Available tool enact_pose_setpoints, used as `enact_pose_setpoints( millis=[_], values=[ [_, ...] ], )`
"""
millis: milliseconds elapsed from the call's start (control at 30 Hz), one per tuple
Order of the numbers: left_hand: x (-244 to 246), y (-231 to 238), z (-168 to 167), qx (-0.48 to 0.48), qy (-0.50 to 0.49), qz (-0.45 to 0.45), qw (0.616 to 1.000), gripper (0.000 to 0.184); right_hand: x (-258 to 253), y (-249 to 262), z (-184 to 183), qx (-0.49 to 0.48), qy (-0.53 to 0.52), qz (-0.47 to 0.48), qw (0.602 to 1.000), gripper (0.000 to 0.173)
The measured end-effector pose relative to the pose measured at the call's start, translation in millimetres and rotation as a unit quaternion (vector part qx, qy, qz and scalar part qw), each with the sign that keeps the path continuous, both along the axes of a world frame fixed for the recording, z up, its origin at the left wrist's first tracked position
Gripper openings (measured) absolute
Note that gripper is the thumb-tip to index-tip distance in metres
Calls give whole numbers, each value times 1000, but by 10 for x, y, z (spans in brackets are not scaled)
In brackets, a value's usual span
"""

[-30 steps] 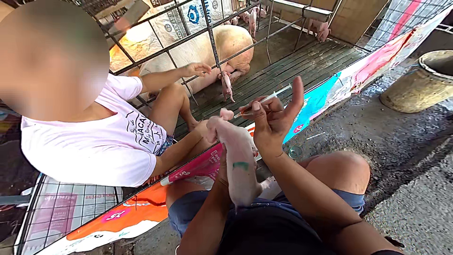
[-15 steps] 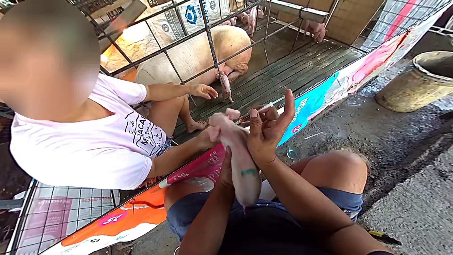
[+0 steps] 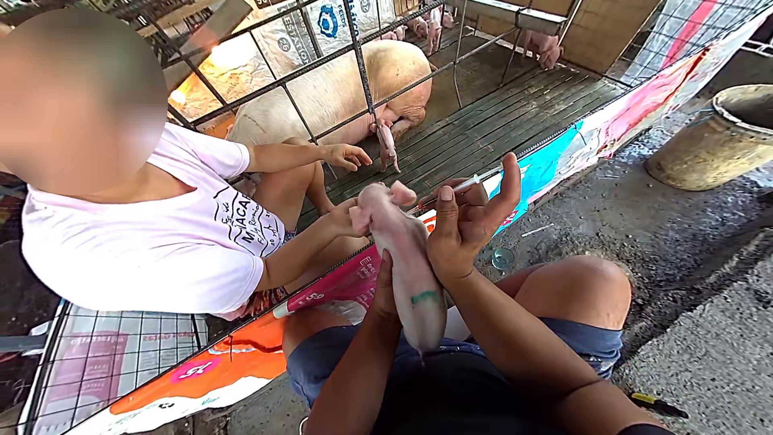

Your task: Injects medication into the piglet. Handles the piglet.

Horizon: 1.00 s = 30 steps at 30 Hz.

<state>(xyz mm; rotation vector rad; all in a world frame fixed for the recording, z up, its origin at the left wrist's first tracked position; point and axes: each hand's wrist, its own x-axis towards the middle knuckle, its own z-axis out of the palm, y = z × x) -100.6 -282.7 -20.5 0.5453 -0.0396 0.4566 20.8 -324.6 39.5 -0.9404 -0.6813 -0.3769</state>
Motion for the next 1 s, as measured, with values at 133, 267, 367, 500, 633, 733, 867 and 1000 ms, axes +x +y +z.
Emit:
enact_pose_setpoints(
  millis=[133,267,367,500,633,733,867,1000],
  values=[
    [-17,-12,-21,16,12,18,1000,45,-14,22,-21,5,-13,7,1000,75],
    [-22,3,-38,12,-1,5,1000,45,-28,35,-18,-2,-14,4,1000,76],
    [-26,8,-38,6,7,5,1000,44,-35,49,-6,-8,-7,2,1000,76],
    [-36,21,-48,23,17,21,999,45,-33,56,-15,-18,-10,12,1000,76],
    [-43,23,-33,27,3,19,999,45,-17,63,-26,-21,-10,12,1000,76],
    [-49,20,-19,22,0,15,1000,44,-33,52,-26,-29,-7,20,999,75],
    [-61,21,-13,19,1,10,1000,44,-80,31,-21,-51,-5,53,997,76],
    [-71,46,-77,19,-11,-13,1000,43,-82,14,-18,-65,8,73,995,76]
  ],
)
